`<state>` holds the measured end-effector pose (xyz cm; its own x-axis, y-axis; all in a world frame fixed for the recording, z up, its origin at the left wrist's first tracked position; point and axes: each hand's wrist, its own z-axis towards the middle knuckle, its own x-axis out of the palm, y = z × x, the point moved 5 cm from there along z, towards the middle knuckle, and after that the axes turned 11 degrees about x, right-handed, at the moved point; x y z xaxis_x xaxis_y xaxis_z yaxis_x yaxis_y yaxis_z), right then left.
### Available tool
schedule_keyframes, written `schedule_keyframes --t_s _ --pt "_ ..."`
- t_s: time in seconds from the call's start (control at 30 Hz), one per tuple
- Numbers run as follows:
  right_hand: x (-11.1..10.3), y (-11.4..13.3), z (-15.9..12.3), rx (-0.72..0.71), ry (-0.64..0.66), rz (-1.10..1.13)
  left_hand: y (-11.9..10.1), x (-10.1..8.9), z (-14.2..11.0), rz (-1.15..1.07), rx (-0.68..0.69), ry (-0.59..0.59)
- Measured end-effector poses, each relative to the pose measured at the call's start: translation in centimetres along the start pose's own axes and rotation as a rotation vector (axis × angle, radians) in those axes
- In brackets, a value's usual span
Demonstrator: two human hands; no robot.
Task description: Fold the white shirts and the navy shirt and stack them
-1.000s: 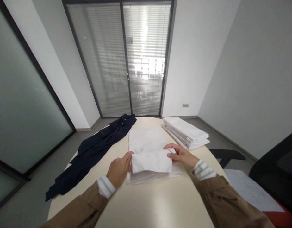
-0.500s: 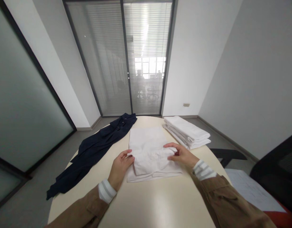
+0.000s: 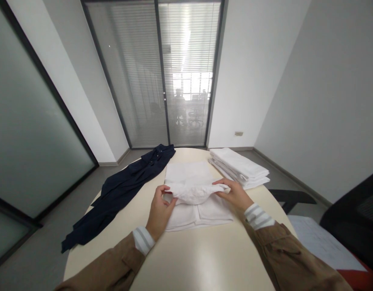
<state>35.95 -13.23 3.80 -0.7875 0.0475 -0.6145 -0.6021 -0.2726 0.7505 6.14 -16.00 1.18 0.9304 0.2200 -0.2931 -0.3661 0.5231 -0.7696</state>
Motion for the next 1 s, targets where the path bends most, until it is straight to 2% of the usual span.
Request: schedule_keyframes --t_s 0.1,0.2,0.27,0.4,0.57,0.7,0.87,1.0 --pt "-0.2 -0.2 0.1 -0.029 -0.036 -0.080 -0.1 -0.1 0.4 0.021 0.001 0.003" --pt "-0.5 0.4 -0.2 -0.121 -0.148 -0.268 -0.2 -0.1 0.4 0.094 0.022 0.047" --pt "-0.5 1.1 -0.6 -0.179 -0.190 -0.409 -0.6 -0.2 0.3 0.193 0.092 0.051" --pt "0.4 2.6 -1.4 -0.263 -0.108 -0.574 -2.1 -0.7 0.0 0.415 0.335 0.031" --pt "1.3 4.4 -2.0 -0.352 -0.058 -0.599 -3.1 0.1 -0.1 0.556 0.530 0.203" --pt "2.7 5.0 -2.0 -0.372 -0.050 -0.680 -3.3 0.6 0.4 0.622 0.572 0.306" --pt "4.0 5.2 -1.8 -0.361 -0.120 -0.809 -3.8 0.7 1.1 0.749 0.653 0.365" --pt "4.6 5.5 -2.1 -0.362 -0.061 -0.869 -4.0 1.6 0.5 0.840 0.679 0.502"
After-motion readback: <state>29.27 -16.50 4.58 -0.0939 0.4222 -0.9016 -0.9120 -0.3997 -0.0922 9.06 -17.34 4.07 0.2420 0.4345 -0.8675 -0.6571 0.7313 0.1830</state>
